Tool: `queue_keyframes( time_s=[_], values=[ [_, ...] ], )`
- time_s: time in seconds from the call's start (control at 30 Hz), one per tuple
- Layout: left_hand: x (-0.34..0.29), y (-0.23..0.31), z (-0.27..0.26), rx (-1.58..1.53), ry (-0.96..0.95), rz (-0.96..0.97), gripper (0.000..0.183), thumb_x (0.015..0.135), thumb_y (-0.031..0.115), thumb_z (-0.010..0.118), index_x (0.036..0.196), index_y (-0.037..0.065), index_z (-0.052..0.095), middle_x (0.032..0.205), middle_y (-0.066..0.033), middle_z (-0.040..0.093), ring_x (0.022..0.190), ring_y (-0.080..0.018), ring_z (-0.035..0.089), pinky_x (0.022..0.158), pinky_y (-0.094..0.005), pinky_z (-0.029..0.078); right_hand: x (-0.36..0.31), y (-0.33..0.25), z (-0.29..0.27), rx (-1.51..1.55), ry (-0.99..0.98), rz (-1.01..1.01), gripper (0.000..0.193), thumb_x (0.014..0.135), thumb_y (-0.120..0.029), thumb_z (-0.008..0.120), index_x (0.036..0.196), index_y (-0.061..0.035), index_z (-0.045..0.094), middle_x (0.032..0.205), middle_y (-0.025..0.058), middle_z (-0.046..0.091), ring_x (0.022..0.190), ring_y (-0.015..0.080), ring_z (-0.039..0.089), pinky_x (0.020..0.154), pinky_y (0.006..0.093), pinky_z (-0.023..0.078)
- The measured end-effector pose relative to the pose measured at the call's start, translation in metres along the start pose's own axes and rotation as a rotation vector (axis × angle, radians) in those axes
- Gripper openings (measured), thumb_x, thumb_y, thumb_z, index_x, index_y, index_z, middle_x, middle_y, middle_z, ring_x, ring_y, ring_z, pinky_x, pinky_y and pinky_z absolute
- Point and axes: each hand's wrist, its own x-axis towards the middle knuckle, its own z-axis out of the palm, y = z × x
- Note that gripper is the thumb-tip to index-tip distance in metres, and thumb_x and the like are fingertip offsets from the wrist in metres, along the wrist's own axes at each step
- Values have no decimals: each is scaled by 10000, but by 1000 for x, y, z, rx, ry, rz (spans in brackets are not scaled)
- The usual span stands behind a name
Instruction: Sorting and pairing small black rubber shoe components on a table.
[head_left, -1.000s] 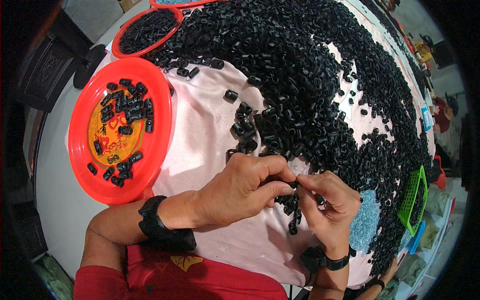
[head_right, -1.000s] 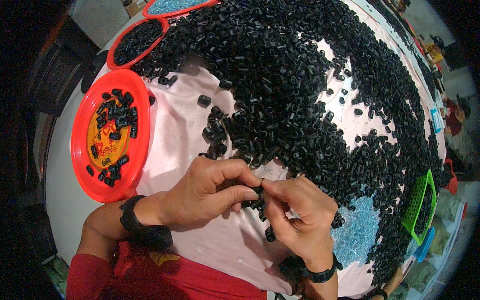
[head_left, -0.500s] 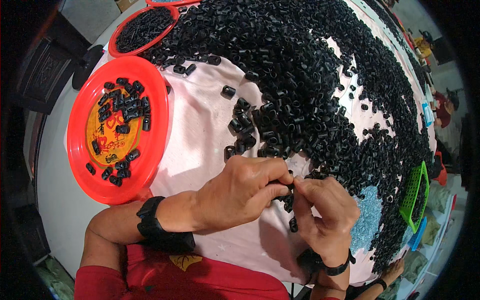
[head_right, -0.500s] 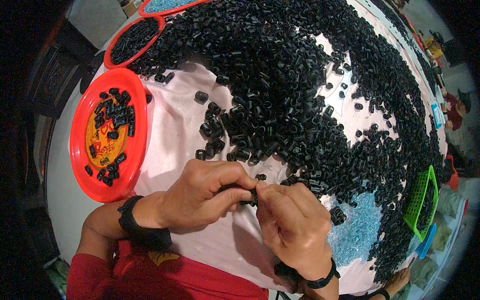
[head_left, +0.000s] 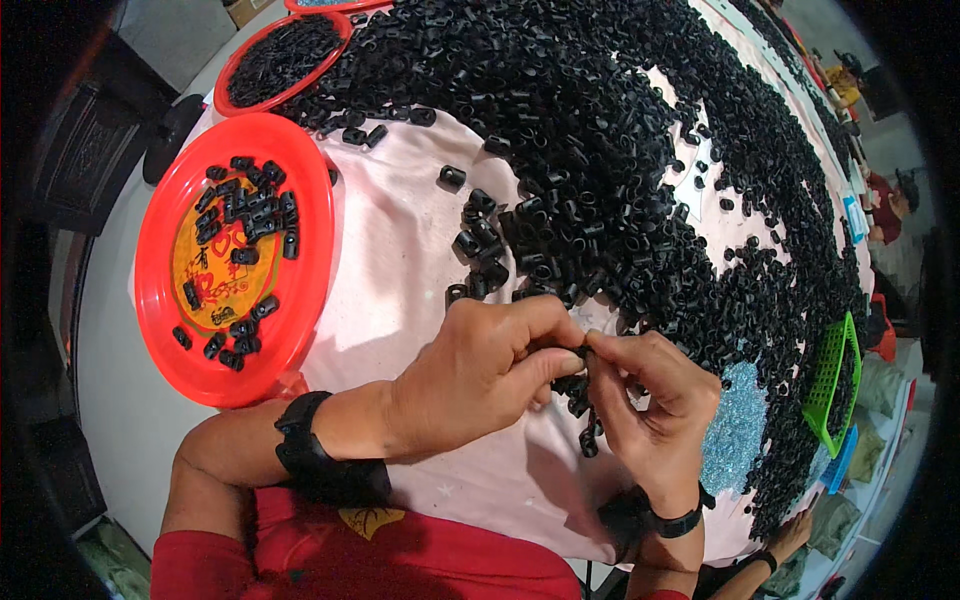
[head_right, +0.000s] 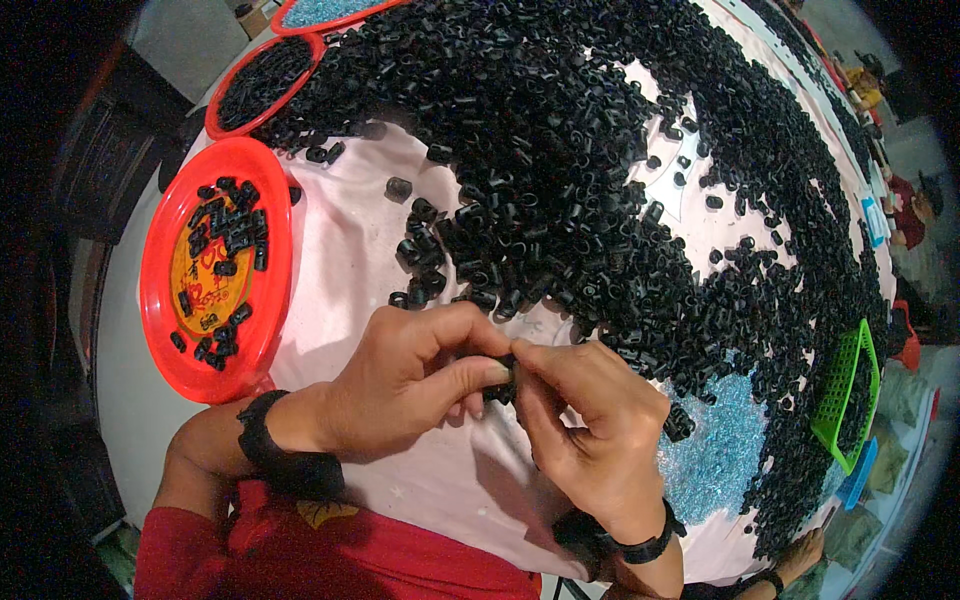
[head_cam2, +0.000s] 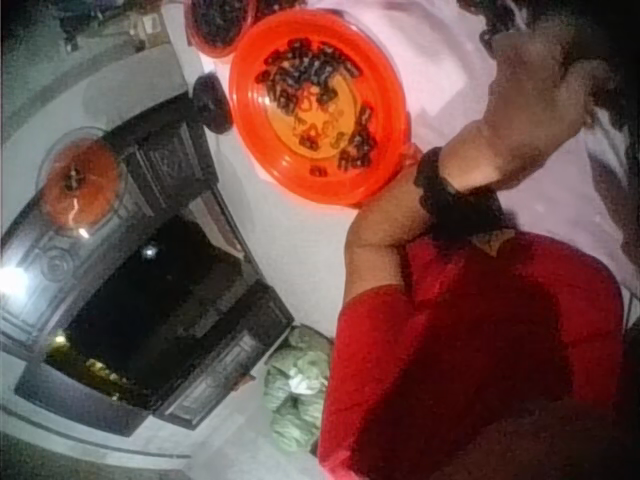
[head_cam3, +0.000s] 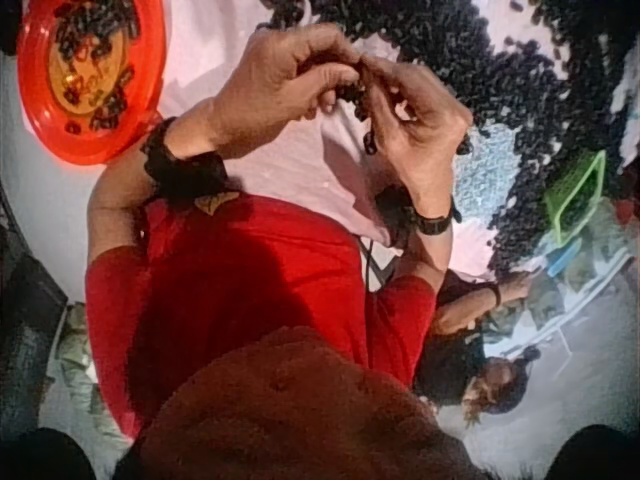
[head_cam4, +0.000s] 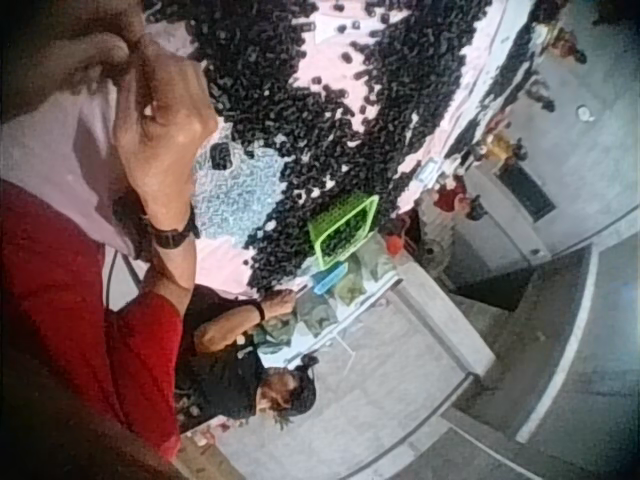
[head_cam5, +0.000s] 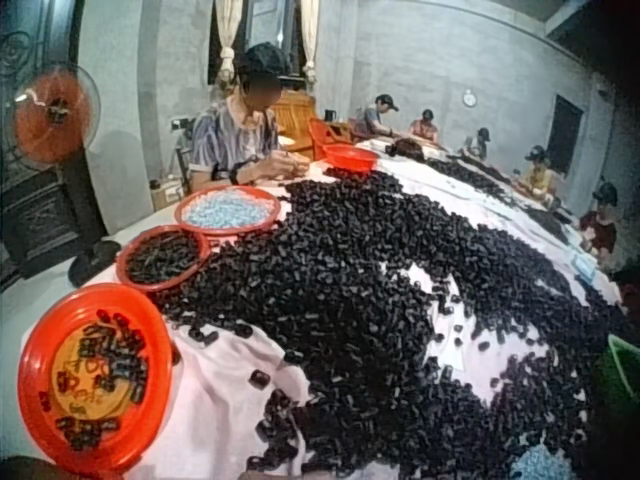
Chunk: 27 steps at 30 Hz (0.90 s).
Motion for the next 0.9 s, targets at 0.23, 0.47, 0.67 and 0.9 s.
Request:
queue_keyframes(
  time_s=[0.23, 0.47, 0.67, 0.9],
  values=[
    [2, 1, 0, -413, -82, -372, 176, 1026, 133, 639, 1139, -1, 653, 847, -2, 691, 734, -41, 654, 605, -198, 532, -3, 6, 0, -97, 42, -216, 374, 762, 59, 765, 1131, 10, 730, 888, 145, 697, 716, 276, 645, 619, 336, 517],
    [4, -10, 1, -669, -134, -387, 195, 1041, 128, 600, 1174, -13, 620, 998, -48, 701, 844, -79, 682, 729, -209, 553, 1, 7, 4, -115, 19, -262, 409, 748, 5, 828, 1146, 5, 731, 890, 132, 690, 756, 270, 640, 655, 356, 522],
    [7, -11, 0, -635, -165, -407, 183, 1022, 72, 571, 1177, -19, 602, 1035, -70, 697, 896, -111, 694, 781, -248, 574, 0, 9, 9, -126, 30, -252, 487, 716, -31, 882, 1179, -9, 730, 890, 114, 690, 767, 260, 641, 661, 352, 520],
    [4, -8, 3, -705, -118, -403, 152, 1023, 65, 560, 1152, -9, 591, 1055, -85, 693, 904, -120, 694, 792, -258, 569, -2, 6, 12, -159, 75, -233, 517, 693, -56, 905, 1180, -20, 732, 905, 98, 686, 775, 243, 640, 666, 330, 529]
  ],
)
